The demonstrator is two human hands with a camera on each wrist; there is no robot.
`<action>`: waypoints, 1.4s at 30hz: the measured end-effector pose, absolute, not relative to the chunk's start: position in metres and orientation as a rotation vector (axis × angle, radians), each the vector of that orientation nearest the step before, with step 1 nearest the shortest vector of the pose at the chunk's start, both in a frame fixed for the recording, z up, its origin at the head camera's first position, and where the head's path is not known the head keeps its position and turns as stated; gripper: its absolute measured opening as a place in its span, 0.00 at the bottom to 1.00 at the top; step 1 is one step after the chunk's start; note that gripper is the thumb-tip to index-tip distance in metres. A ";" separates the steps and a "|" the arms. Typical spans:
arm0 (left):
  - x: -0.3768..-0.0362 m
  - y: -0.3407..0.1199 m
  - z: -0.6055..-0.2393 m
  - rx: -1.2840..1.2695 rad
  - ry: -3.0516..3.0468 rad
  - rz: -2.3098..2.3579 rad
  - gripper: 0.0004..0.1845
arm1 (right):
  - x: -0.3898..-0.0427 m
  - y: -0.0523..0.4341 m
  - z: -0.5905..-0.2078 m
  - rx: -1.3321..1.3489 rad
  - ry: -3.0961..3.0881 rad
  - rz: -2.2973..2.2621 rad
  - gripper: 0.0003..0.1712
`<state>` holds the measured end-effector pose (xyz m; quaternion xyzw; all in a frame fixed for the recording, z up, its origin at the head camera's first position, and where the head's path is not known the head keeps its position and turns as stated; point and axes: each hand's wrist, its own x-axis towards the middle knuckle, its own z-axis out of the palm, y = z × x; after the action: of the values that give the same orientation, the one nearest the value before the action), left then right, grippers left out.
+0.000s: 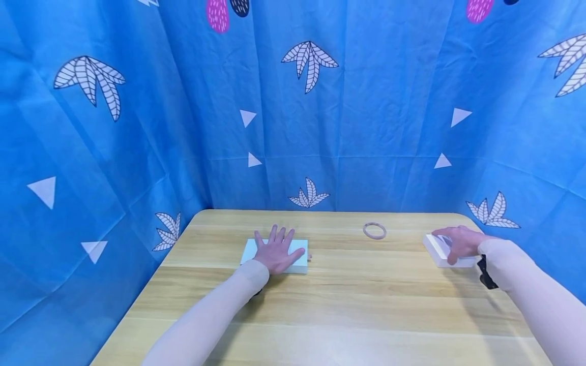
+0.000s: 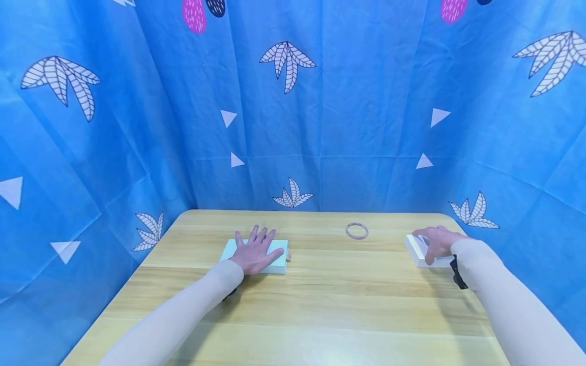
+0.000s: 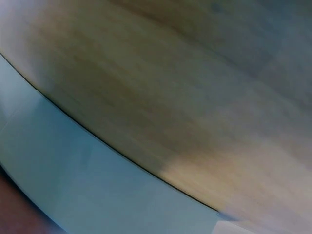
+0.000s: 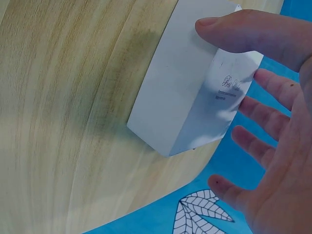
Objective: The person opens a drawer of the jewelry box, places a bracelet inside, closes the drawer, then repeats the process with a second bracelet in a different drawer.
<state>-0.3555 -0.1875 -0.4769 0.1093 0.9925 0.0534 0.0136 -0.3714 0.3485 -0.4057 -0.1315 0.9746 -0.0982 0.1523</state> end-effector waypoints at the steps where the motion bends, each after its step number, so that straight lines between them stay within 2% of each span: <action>1: -0.355 -0.187 -0.477 0.339 3.090 0.166 0.49 | -0.371 0.349 -0.407 -0.377 2.797 -0.283 0.54; 22: -0.354 -0.186 -0.477 0.374 3.108 0.184 0.48 | -0.371 0.355 -0.408 -0.403 2.817 -0.243 0.55; 42: -0.356 -0.187 -0.479 0.345 3.104 0.191 0.48 | -0.366 0.336 -0.398 -0.466 2.846 -0.208 0.53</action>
<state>-0.3557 -0.1867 -0.4789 0.1102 0.9920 0.0610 0.0065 -0.3665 0.3361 -0.3980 -0.1599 0.9766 -0.0714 0.1247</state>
